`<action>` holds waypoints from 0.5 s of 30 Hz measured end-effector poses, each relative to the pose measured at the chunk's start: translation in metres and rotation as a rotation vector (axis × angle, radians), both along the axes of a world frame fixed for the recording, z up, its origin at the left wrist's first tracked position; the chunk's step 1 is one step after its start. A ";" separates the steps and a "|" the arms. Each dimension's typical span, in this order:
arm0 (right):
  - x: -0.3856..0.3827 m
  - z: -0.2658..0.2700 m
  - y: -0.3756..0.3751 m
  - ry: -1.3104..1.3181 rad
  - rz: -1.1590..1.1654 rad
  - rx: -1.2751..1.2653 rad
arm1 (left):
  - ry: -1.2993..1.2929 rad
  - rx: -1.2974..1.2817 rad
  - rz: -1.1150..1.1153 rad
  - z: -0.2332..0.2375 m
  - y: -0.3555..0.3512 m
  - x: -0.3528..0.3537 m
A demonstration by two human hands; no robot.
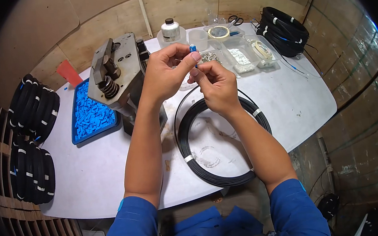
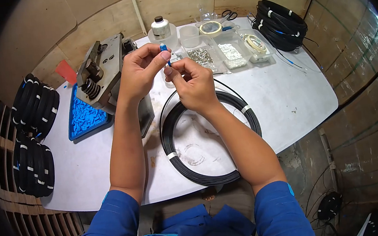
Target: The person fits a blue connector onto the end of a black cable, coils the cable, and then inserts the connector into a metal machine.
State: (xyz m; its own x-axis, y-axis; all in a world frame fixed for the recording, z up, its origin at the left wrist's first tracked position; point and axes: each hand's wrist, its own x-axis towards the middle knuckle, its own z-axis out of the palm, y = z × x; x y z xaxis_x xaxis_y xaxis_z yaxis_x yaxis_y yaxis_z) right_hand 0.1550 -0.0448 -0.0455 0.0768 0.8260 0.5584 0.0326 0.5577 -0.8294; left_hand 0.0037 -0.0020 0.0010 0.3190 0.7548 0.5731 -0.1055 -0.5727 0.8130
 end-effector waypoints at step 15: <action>0.001 0.002 -0.001 -0.028 -0.020 0.008 | -0.025 -0.029 -0.004 -0.002 -0.001 0.003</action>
